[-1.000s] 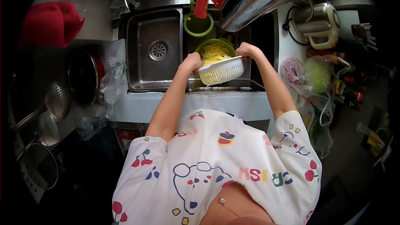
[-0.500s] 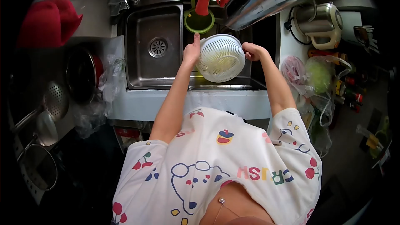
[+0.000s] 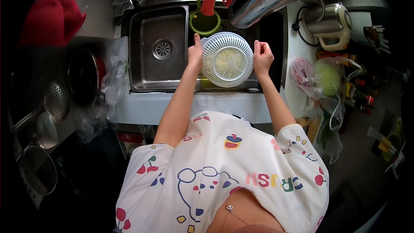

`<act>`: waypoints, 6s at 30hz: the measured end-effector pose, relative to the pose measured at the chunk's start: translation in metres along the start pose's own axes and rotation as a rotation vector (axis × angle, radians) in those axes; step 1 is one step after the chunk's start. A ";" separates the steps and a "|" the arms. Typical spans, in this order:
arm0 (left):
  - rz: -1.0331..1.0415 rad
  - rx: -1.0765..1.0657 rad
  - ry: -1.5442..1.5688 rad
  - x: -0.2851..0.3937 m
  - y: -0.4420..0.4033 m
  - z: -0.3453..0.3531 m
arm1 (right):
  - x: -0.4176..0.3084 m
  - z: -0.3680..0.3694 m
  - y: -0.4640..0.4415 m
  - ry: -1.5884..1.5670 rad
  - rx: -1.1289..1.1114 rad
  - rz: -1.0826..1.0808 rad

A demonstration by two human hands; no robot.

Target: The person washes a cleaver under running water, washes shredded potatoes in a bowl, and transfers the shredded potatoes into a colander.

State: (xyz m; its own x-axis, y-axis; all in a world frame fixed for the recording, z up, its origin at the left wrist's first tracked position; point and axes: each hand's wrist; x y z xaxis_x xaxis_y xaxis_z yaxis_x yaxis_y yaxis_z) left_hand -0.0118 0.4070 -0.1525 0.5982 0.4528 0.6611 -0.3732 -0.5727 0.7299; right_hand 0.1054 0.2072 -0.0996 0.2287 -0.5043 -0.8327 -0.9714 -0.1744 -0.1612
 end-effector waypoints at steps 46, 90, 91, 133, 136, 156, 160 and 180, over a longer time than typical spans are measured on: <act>0.165 0.046 -0.168 0.000 0.023 0.004 | -0.078 -0.003 0.091 -0.199 -0.262 -0.375; 0.099 0.026 0.150 0.010 0.025 -0.015 | -0.083 -0.026 0.068 -0.082 -0.090 -0.578; 0.068 0.015 0.161 0.006 0.034 -0.018 | -0.090 -0.034 0.072 -0.123 -0.007 -0.596; 2.012 -0.039 -0.465 0.048 0.164 -0.070 | -0.126 -0.032 0.007 0.041 -1.052 -0.045; 2.053 -0.058 -0.488 0.046 0.168 -0.070 | -0.135 -0.016 0.019 0.188 -1.143 -0.092; 2.027 0.046 -0.690 0.027 0.157 -0.095 | -0.090 -0.012 -0.004 -0.122 -0.642 0.133; 2.038 0.085 -0.693 0.026 0.156 -0.099 | -0.047 -0.004 -0.001 0.040 -0.570 -0.006; 0.708 0.410 -0.504 -0.027 0.072 -0.210 | -0.140 0.111 0.038 -0.371 -0.628 -0.076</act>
State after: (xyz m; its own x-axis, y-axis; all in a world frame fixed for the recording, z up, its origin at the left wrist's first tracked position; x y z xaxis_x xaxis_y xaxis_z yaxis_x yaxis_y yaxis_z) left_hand -0.2035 0.4968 -0.0818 0.6000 -0.3821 0.7029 -0.5451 -0.8383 0.0096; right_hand 0.0293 0.3654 -0.0476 0.1490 -0.1716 -0.9738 -0.7086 -0.7054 0.0159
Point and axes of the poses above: each hand's wrist, its own y-axis away from the middle knuckle, its own z-axis out of the palm, x = y × z, and after that the axes turned 4 degrees about -y, right-handed
